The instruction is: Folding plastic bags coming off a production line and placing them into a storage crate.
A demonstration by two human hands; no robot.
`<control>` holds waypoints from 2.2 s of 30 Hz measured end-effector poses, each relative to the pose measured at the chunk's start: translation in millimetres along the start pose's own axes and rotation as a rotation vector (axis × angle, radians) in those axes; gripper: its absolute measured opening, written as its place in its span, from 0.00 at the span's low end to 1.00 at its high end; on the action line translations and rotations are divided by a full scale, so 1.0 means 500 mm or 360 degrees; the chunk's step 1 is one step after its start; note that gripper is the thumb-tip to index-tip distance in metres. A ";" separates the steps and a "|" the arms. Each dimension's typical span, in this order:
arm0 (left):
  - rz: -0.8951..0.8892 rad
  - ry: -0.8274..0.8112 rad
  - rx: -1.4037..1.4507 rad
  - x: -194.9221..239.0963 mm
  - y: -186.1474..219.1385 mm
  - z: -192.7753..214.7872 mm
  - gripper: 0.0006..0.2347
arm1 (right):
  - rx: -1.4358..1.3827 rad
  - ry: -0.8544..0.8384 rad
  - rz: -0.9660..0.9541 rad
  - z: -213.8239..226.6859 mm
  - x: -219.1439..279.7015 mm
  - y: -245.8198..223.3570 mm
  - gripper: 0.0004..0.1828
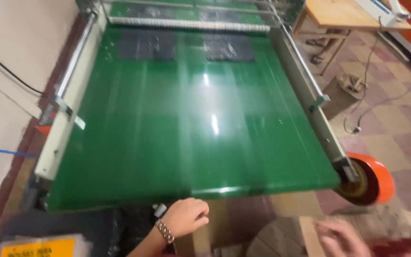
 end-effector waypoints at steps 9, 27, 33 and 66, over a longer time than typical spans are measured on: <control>0.0260 0.0192 -0.0021 0.100 -0.238 0.083 0.06 | -0.1083 -0.0277 -0.0272 -0.614 -0.219 -0.026 0.16; 0.0287 0.0523 -0.0352 0.094 -0.273 0.071 0.38 | -0.1139 -0.0108 -0.1238 -0.796 -0.263 0.016 0.25; 0.0372 0.0628 -0.0462 0.058 -0.319 0.007 0.41 | -0.1114 -0.0306 -0.1507 -0.839 -0.308 0.018 0.29; 0.0483 0.0865 0.0637 0.115 -0.465 0.339 0.02 | -0.1002 -0.1124 -0.1637 -0.658 -0.399 0.085 0.38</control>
Point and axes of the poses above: each hand's wrist, its own x-axis away from the middle knuckle, its own z-axis out of the back of the hand, y = z × x, the point moved 1 cm from there along -x, towards the middle knuckle, and after that the axes turned 7 degrees about z, right-handed, at the moved point
